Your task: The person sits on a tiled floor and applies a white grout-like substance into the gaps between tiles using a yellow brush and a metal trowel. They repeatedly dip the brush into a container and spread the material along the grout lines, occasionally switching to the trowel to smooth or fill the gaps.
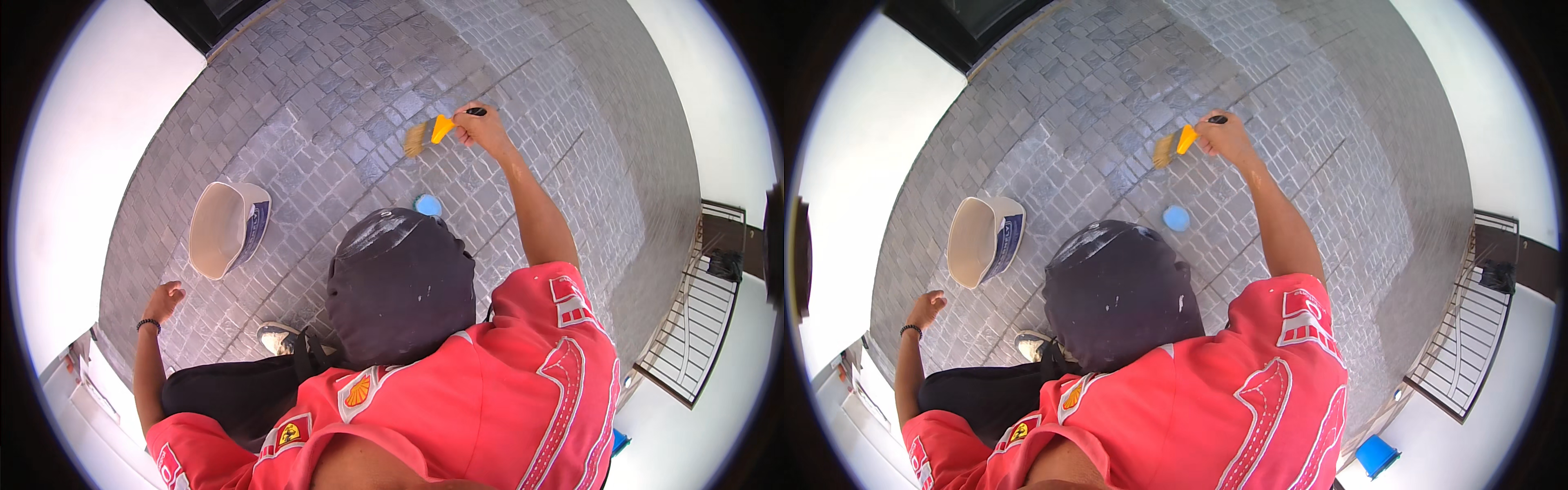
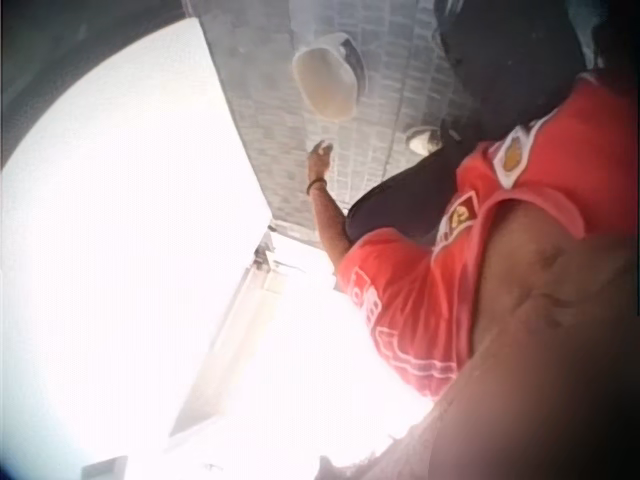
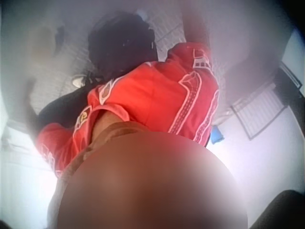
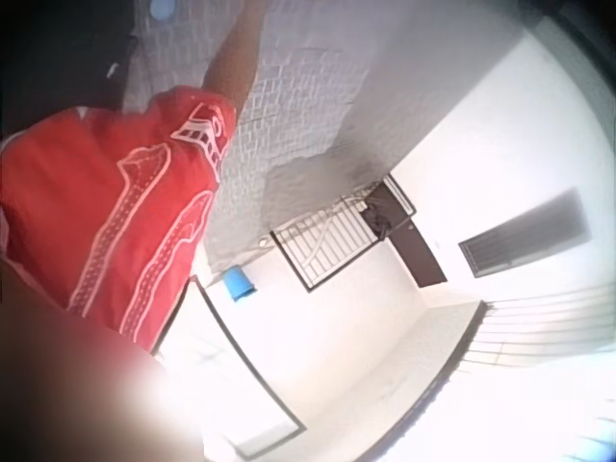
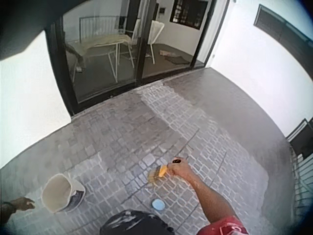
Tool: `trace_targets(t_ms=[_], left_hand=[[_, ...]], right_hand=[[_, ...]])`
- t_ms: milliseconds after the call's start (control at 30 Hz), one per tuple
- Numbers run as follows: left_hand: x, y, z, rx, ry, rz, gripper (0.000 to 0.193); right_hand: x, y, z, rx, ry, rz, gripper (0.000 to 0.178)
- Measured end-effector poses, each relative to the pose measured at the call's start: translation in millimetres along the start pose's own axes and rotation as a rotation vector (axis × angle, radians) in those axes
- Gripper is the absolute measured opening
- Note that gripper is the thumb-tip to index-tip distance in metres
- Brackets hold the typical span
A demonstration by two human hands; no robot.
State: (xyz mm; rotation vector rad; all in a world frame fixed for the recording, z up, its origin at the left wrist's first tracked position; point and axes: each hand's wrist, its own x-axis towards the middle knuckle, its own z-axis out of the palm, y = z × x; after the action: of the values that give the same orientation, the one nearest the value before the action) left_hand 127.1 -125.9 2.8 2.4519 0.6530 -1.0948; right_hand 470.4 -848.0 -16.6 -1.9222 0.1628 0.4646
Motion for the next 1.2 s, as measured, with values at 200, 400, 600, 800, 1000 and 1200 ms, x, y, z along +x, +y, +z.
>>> trace_targets(t_ms=[200, 400, 600, 800, 1000, 1200], left_hand=[[-8.5, 5.0, -2.6, 0.017, -0.047, -0.028, 0.048], [-11.0, -19.7, 3.5, 0.020, 0.018, -0.040, 0.045], [-7.1, -9.2, 1.0, -0.005, 0.010, 0.020, 0.045], [-8.6, 7.5, -3.8, -0.001, -0.007, -0.042, 0.048], [-8.1, -1.6, -1.8, 0.047, -0.003, -0.041, 0.046], [-11.2, -5.2, 1.4, 0.041, 0.031, -0.010, 0.043]], right_hand=[[90.1, 22.5, -86.6, 0.245, 0.562, -0.199, 0.023], [96.2, 7.7, -80.8, -0.220, 0.695, -0.136, 0.028], [82.9, -13.7, -52.6, -0.572, 0.612, -0.150, 0.035], [75.2, -37.0, -44.2, -0.728, 0.527, -0.172, 0.033], [96.3, -16.3, -57.8, -0.571, 0.435, -0.187, 0.034], [82.7, 6.9, -56.3, -0.777, 0.390, -0.254, 0.035]])
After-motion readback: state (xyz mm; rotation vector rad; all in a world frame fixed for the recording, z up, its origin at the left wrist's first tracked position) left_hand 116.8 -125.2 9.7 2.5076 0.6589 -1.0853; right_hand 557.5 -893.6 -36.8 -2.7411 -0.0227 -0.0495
